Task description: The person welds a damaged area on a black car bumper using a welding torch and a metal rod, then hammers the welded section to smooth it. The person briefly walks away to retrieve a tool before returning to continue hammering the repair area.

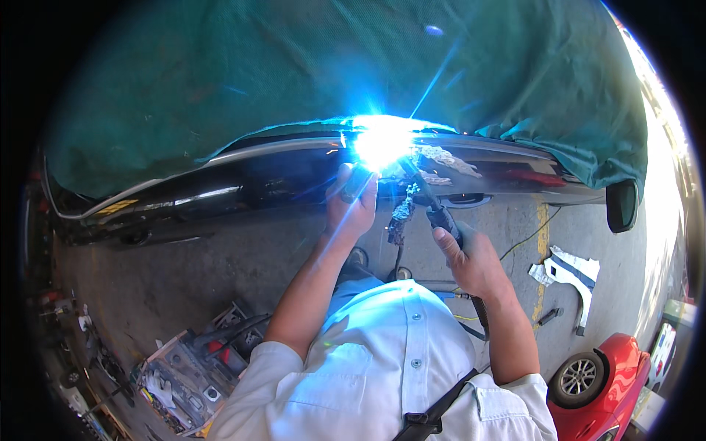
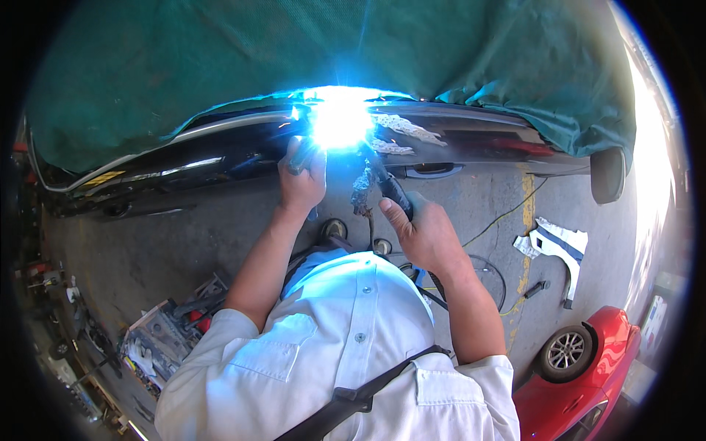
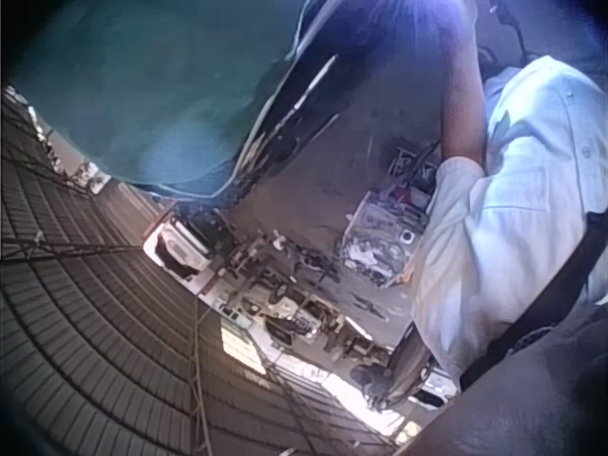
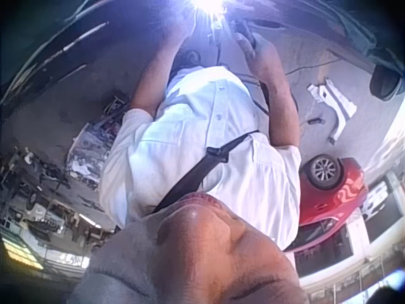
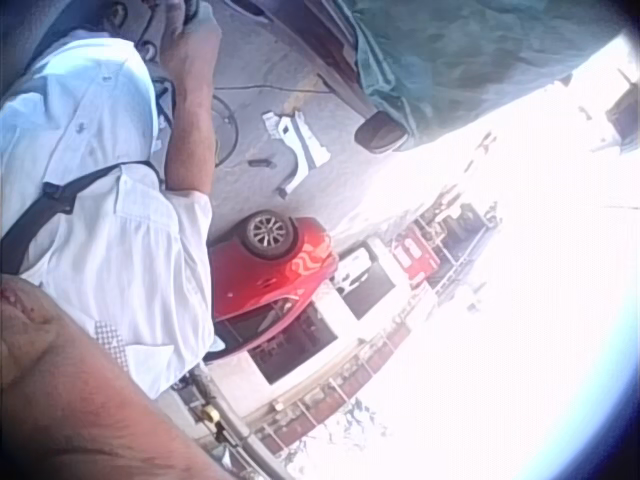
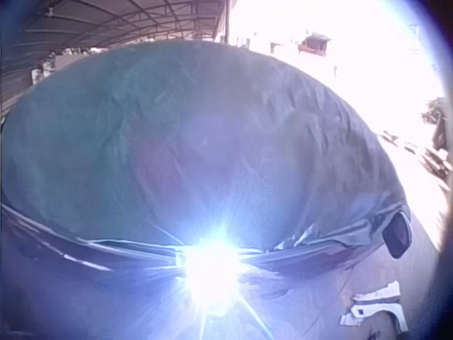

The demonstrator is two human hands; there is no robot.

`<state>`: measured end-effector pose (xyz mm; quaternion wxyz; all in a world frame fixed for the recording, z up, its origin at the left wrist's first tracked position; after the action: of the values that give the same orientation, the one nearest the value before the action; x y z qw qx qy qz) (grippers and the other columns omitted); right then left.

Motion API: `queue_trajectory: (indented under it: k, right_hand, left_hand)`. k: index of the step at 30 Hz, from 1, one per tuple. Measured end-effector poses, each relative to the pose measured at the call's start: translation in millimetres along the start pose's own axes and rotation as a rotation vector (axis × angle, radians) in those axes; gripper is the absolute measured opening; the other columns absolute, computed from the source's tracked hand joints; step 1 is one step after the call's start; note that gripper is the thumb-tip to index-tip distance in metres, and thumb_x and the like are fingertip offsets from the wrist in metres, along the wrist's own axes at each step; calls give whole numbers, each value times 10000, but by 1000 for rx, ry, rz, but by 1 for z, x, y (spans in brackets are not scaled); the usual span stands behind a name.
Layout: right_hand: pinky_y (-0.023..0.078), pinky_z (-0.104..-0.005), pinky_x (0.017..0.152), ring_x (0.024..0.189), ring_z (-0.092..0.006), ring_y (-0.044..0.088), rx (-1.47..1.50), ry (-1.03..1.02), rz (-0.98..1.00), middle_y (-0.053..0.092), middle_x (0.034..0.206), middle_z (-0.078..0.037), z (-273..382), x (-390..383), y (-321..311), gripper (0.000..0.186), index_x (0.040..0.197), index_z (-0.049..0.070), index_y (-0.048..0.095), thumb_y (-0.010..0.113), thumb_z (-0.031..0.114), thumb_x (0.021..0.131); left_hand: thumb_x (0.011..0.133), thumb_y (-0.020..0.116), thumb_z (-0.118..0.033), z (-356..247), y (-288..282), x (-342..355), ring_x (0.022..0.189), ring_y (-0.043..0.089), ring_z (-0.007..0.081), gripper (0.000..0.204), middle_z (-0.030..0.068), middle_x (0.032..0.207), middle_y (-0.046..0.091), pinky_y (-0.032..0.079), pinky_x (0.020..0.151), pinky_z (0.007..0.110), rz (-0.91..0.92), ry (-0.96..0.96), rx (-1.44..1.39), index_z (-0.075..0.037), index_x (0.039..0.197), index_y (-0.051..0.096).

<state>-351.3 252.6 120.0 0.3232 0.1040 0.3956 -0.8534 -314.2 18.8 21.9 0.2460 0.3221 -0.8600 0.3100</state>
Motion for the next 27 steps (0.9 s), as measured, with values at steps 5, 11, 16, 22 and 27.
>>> queue_trajectory:
  k: [5, 11, 16, 22, 27]
  right_hand:
    - [452, -494, 631, 623, -425, 539, 8, 7, -8, 560, 654, -248, -3, -5, -1, 641, 907, -64, 599, 563, 565, 1025]
    - [459, -493, 640, 637, -429, 555, 6, 10, -14, 564, 659, -250, -4, -6, -2, 648, 927, -64, 604, 550, 574, 1027]
    - [463, -494, 645, 643, -436, 561, 0, 20, 2, 568, 661, -249, -1, -5, -2, 646, 938, -61, 608, 545, 576, 1029]
    - [456, -491, 645, 642, -434, 549, -5, 13, 4, 567, 670, -250, -1, -7, -1, 621, 919, -52, 596, 558, 559, 1027]
    - [448, -488, 640, 636, -426, 529, 5, -3, 1, 565, 681, -252, -2, -10, -1, 607, 923, -49, 588, 568, 549, 1025]
  left_hand:
    - [1002, 674, -200, -2, 2, -3, 696, 673, 409, 202, 160, 739, 635, 522, 598, 418, -18, -187, -129, -43, 963, 553]
    - [999, 679, -197, -3, 2, -2, 702, 674, 412, 205, 162, 739, 634, 520, 598, 420, -14, -191, -124, -42, 957, 551]
    - [999, 679, -206, -1, 2, -3, 711, 675, 420, 211, 167, 743, 637, 522, 601, 426, -8, -202, -122, -43, 957, 551]
    - [997, 683, -216, 0, 1, -3, 721, 678, 424, 217, 170, 752, 643, 525, 607, 431, -3, -222, -133, -40, 958, 563]
    - [998, 683, -219, 0, 0, -4, 720, 680, 419, 215, 165, 760, 649, 527, 612, 424, -28, -185, -119, -39, 957, 572]
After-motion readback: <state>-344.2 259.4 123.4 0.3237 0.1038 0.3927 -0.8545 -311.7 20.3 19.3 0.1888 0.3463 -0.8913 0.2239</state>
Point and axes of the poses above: each hand's wrist, its own x-axis towards the middle knuckle, its own y-axis out of the palm, z = x × y, the point moved 2 cm from there along x, towards the middle knuckle
